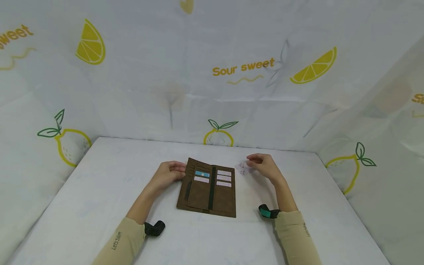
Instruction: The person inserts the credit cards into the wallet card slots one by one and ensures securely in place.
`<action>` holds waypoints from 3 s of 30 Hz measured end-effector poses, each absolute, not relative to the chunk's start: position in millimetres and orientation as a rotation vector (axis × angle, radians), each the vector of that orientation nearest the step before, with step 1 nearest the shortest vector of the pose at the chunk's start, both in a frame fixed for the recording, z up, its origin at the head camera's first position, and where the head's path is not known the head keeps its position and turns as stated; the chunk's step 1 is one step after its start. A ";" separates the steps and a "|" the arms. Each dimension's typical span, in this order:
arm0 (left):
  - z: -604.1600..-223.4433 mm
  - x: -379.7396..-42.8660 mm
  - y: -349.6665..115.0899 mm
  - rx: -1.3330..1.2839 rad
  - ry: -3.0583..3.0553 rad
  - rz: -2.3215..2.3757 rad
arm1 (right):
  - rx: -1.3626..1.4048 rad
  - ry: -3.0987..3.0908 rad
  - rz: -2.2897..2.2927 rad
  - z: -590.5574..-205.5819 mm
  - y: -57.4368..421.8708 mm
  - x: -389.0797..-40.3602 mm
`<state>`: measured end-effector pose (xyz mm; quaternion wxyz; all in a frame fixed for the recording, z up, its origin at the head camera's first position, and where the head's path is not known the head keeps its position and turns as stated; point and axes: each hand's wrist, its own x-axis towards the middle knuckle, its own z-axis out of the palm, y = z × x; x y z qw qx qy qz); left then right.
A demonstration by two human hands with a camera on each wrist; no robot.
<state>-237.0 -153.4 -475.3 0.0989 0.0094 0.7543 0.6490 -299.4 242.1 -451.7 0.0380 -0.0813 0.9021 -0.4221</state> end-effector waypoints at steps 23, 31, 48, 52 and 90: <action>-475.7 -237.9 -152.6 0.010 2.243 1.918 | -0.060 2.814 -1.103 -462.4 242.6 -299.6; -475.5 -237.5 -152.6 0.005 2.246 1.919 | -0.099 2.800 -1.122 -463.2 241.9 -300.0; -474.2 -235.9 -151.6 0.004 2.282 1.889 | -0.090 2.678 -1.385 -461.6 248.2 -301.5; -474.9 -235.6 -151.8 0.006 2.278 1.897 | -0.067 2.621 -1.473 -458.6 250.9 -301.1; -473.9 -236.3 -151.4 0.034 2.251 1.922 | -0.185 2.469 -1.649 -448.1 136.2 -324.0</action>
